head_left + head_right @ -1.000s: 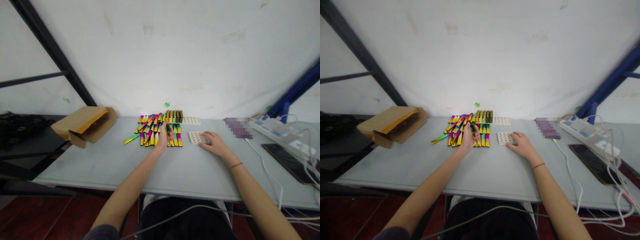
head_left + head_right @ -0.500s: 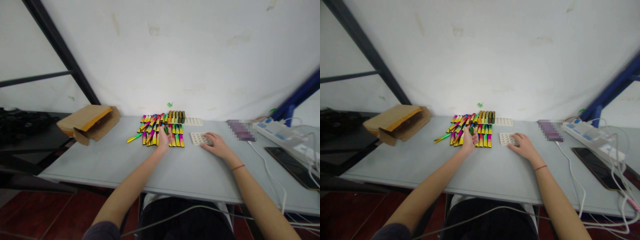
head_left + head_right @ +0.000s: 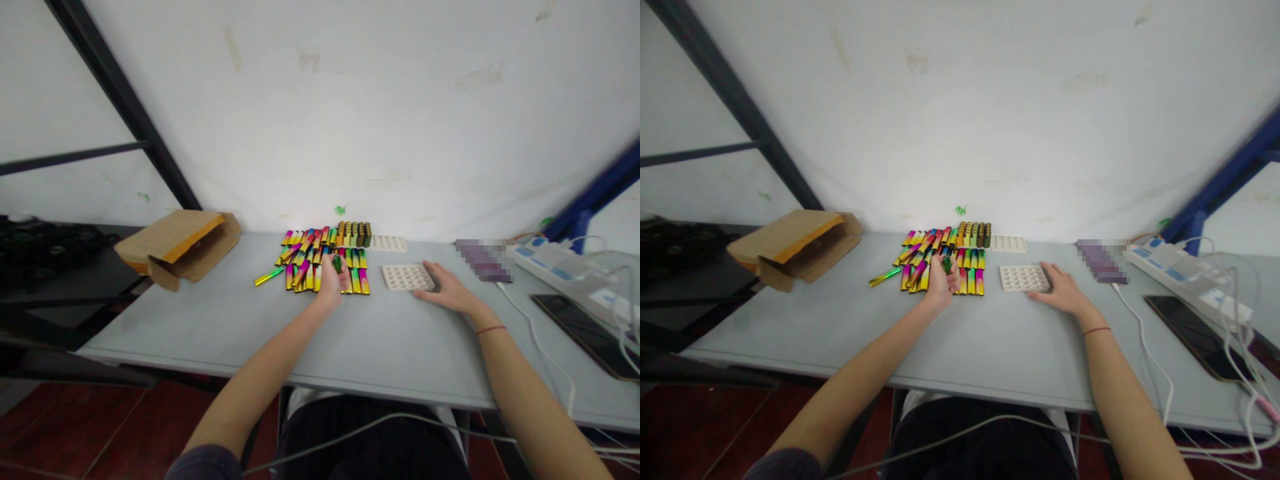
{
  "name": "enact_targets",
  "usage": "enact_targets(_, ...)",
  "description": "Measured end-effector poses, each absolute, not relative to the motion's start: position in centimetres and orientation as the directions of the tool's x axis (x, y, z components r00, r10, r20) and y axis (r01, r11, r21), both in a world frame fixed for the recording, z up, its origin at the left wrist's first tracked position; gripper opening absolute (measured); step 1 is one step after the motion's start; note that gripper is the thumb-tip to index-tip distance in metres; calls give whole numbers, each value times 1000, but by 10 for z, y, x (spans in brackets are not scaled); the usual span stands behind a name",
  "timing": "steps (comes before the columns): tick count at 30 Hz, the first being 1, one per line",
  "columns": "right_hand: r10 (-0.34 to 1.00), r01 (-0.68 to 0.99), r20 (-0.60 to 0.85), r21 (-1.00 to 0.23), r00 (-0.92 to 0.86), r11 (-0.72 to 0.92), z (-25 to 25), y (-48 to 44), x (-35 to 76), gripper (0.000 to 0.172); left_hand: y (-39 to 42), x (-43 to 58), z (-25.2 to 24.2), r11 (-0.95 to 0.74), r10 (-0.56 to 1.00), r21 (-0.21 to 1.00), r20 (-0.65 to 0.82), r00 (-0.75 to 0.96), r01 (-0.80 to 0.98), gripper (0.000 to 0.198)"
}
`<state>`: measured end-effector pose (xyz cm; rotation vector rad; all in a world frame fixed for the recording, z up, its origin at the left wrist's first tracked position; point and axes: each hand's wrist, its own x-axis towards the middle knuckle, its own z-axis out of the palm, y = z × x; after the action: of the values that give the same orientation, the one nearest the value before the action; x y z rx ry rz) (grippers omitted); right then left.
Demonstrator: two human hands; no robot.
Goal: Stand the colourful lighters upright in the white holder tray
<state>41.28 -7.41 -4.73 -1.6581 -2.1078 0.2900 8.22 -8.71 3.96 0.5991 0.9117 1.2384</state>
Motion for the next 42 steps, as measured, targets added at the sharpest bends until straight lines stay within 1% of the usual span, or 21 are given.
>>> enact_targets(3, 967, 876, 169, -414, -193, 247, -45, -72, 416, 88, -86, 83, 35, 224, 972, 827, -228, 57, -515, 58)
enact_targets(7, 987, 929, 127, -343, -99, 137, -37, -69, 414, 88, -83, 84, 22, 189, 982, 857, -177, 69, -480, 49)
enact_targets(9, 991, 934, 88, -335, -102, 126, -33, -69, 413, 83, -81, 85, 16, 132, 991, 889, -118, 59, -439, 37)
enact_targets(12, 981, 914, 32, -360, -189, 188, -31, -71, 414, 80, -80, 89, 12, -8, 999, 944, 25, 48, -329, 18)
enact_targets(15, 968, 894, 6, -382, -252, 235, -34, -74, 416, 83, -76, 100, 14, -115, 979, 967, 149, 138, -226, 18)
enact_targets(18, 969, 891, 5, -392, -246, 228, -35, -77, 415, 83, -67, 120, 19, -243, 941, 962, 266, 209, -127, 20)
enact_targets(20, 971, 888, 14, -400, -240, 226, -35, -79, 413, 82, -58, 137, 21, -313, 917, 948, 316, 242, -50, 18)
enact_targets(25, 975, 890, 22, -406, -220, 209, -34, -82, 408, 82, -38, 176, 19, -382, 855, 918, 308, 416, 105, 16)
enact_targets(28, 976, 888, 37, -408, -217, 213, -35, -82, 407, 80, -31, 188, 12, -425, 827, 891, 308, 469, 163, 16)
enact_targets(31, 978, 892, 23, -408, -205, 197, -34, -83, 406, 82, -26, 193, 6, -444, 810, 871, 291, 508, 209, 16)
enact_targets(34, 979, 893, 4, -408, -206, 189, -31, -84, 405, 84, -25, 194, 5, -493, 788, 827, 292, 542, 271, 18)
enact_targets(39, 979, 892, -16, -414, -204, 179, -30, -83, 404, 88, -29, 193, 10, -535, 795, 756, 300, 527, 377, 33)
enact_targets(42, 980, 892, 1, -416, -197, 180, -34, -82, 404, 89, -32, 195, 12, -544, 793, 746, 308, 525, 384, 26)
